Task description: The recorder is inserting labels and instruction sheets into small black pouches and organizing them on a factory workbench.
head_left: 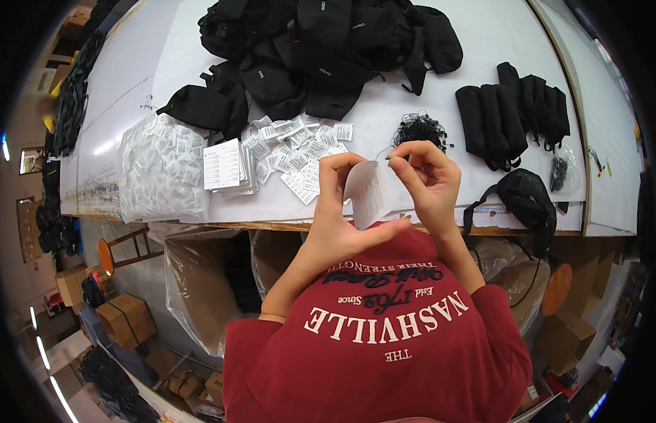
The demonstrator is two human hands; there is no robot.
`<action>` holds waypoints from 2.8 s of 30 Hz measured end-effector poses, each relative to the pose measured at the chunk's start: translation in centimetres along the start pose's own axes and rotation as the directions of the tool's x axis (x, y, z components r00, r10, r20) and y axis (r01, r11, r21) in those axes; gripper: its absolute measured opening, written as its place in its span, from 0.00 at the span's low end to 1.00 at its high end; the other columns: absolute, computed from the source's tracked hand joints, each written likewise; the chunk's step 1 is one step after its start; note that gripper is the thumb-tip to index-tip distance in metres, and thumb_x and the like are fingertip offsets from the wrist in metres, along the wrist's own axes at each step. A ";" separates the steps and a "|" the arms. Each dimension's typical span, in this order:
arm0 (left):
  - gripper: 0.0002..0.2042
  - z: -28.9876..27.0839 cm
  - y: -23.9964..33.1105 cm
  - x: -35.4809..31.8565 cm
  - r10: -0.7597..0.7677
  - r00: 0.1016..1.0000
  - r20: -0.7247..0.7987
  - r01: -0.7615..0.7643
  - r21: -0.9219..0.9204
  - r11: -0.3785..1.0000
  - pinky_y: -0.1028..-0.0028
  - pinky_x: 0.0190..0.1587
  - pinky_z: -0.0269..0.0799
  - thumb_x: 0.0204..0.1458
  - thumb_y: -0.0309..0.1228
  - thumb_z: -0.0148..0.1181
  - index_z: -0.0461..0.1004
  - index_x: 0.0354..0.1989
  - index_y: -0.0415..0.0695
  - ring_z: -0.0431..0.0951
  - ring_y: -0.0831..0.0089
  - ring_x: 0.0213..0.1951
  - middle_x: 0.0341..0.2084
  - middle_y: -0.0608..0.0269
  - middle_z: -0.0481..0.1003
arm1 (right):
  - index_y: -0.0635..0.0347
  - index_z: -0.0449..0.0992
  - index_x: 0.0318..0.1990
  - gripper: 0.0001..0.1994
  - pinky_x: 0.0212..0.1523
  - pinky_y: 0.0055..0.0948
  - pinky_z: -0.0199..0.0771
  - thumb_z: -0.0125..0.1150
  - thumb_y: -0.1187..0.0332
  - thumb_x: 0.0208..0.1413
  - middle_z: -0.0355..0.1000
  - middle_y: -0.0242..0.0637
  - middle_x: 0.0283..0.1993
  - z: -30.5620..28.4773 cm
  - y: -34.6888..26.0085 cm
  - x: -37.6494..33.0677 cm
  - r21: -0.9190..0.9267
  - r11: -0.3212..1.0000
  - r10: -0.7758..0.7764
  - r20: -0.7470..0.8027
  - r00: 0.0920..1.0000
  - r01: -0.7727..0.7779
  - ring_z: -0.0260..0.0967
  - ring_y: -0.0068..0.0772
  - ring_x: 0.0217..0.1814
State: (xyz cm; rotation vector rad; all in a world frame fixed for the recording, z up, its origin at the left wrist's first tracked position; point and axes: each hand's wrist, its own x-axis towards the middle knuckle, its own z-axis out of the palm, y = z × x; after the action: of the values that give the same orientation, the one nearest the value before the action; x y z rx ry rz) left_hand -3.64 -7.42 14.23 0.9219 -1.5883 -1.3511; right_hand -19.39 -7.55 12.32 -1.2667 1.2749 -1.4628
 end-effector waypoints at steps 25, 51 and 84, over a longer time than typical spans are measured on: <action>0.09 -0.7 -1.1 0.5 0.395 0.900 -0.185 -0.362 0.190 0.913 0.79 0.31 0.66 0.41 0.18 0.64 0.76 0.33 0.38 0.71 0.74 0.31 0.29 0.61 0.71 | 0.60 0.76 0.32 0.06 0.19 0.16 0.52 0.66 0.77 0.46 0.62 0.26 0.18 0.3 0.0 -0.5 0.001 0.978 -0.206 0.031 0.978 0.206 0.55 0.14 0.18; 0.04 -2.8 -7.4 10.0 0.001 0.995 0.102 0.000 -0.011 1.000 0.81 0.26 0.62 0.51 0.26 0.56 0.69 0.29 0.40 0.65 0.86 0.22 0.19 0.70 0.67 | 0.63 0.71 0.34 0.07 0.17 0.15 0.49 0.53 0.68 0.59 0.62 0.24 0.18 -2.3 4.4 1.0 0.225 0.915 0.232 0.386 0.893 -0.335 0.52 0.10 0.17; 0.09 -1.9 -10.8 1.3 -0.234 0.962 -0.139 0.197 -0.239 0.951 0.82 0.26 0.65 0.47 0.28 0.61 0.79 0.36 0.38 0.72 0.84 0.24 0.21 0.68 0.76 | 0.64 0.74 0.32 0.04 0.17 0.18 0.44 0.58 0.72 0.54 0.58 0.21 0.15 0.3 6.8 0.9 -0.293 0.954 0.149 0.271 0.951 -0.066 0.49 0.10 0.17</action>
State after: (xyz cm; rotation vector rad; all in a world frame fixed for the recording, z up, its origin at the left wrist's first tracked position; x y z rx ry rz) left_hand -2.24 -10.89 3.85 1.0617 -1.2078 -1.5267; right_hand -19.51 -9.65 5.79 -1.5083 1.3589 -0.9961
